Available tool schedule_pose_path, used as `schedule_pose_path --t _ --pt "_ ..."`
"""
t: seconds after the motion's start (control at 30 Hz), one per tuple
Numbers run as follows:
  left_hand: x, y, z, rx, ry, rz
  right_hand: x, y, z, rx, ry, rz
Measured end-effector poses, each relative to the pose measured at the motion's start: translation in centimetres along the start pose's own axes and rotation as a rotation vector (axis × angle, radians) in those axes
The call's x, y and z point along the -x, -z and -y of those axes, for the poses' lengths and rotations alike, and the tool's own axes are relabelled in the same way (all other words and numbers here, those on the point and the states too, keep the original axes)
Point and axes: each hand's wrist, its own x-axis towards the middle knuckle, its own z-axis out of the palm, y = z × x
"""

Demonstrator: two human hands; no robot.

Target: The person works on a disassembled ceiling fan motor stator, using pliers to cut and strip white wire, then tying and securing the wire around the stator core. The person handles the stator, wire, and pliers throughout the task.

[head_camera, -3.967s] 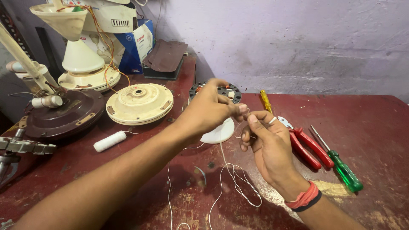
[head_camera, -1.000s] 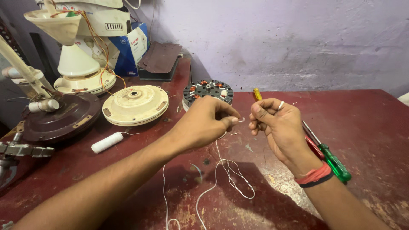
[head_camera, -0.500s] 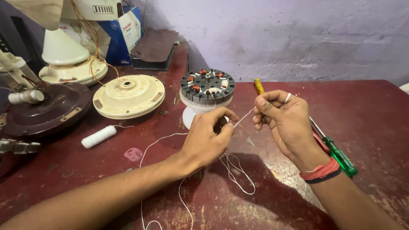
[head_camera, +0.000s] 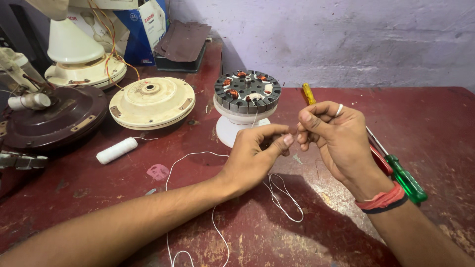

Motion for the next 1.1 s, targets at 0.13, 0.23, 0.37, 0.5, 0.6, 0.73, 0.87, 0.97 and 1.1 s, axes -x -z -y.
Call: schedule_pose_path --t 0.13,0.23,0.37,0.5,0.6,0.73,0.87,0.97,1.1 --pt "-0.3 0.1 0.8 0.083 0.121 0.011 -0.1 0.0 0.1 -0.003 -0.003 -0.012" --pt "-0.6 0.3 1.3 0.168 0.244 0.036 -0.1 0.1 0.1 -0.018 -0.015 -0.021" --pt "-0.9 0.6 1.4 0.341 0.286 0.060 -0.2 0.1 0.1 -0.015 -0.038 -0.030" --pt "-1.0 0.9 0.7 0.319 0.248 0.061 -0.2 0.1 0.1 -0.006 -0.049 -0.042" --pt "-0.9 0.7 0.0 0.272 0.300 0.040 -0.1 0.1 0.0 -0.003 -0.048 -0.035" --pt "-1.1 0.6 -0.6 0.194 0.299 0.035 -0.1 0.0 0.0 -0.010 -0.050 -0.016" --pt "-1.2 0.8 -0.6 0.274 0.341 0.073 -0.1 0.0 0.0 -0.005 -0.062 -0.014" --pt "-1.2 0.8 -0.4 0.321 0.367 0.093 0.0 0.1 0.2 0.006 -0.066 -0.026" --pt "-1.2 0.8 -0.3 0.333 0.364 0.091 0.0 0.1 0.3 0.003 -0.064 -0.025"
